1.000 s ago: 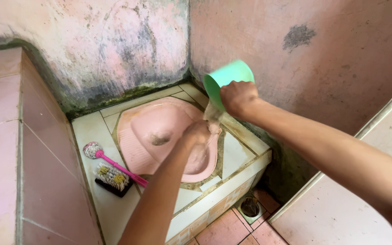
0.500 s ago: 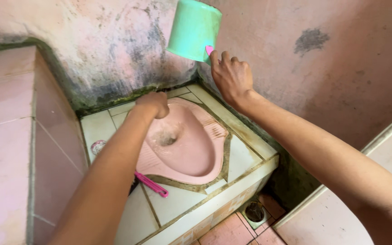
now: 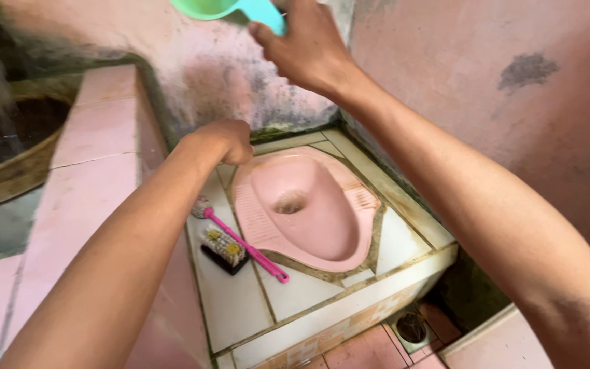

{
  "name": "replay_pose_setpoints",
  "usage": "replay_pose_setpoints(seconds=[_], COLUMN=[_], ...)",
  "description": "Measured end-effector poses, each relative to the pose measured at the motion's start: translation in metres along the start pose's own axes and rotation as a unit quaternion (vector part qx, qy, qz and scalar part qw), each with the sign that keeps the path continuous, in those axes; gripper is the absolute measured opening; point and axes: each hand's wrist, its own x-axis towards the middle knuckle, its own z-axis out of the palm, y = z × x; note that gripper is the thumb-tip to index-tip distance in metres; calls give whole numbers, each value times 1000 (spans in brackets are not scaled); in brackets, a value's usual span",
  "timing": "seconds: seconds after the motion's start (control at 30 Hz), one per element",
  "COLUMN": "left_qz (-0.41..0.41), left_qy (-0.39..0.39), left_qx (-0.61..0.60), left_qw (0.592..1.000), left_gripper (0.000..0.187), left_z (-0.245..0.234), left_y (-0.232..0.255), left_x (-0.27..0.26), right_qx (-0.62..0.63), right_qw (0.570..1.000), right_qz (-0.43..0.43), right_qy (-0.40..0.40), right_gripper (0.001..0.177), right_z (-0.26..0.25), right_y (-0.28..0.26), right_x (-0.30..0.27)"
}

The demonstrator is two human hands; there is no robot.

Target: The person cleans a pink squat toilet by scrubbing the basin with a pink toilet brush and rinsing it with water from a green mug. They also use a handheld scrub brush to clean the surrounding tiled area.

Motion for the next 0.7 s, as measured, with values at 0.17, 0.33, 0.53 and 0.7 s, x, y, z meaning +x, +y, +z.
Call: replay_pose_setpoints(seconds=[0.17, 0.33, 0.53, 0.7], left_qz=[15, 45, -111, -198], left_qy=[9, 101, 225, 272], left_qx=[-40, -138, -441, -498], left_qw=[999, 984, 862, 799], left_gripper=[34, 26, 31, 45], left_z=[-17, -38, -72, -83], left_y=[-21, -71, -114, -122], left_x=[-54, -100, -159, -186], right_qx=[169, 346, 462, 530], right_qw=[967, 911, 828, 770], right_qz=[160, 169, 249, 294], right_qy=[-101, -146, -197, -200], right_gripper=[28, 28, 27, 28], right_z=[39, 95, 169, 212], right_y=[-45, -58, -90, -112], right_x=[20, 41, 54, 66])
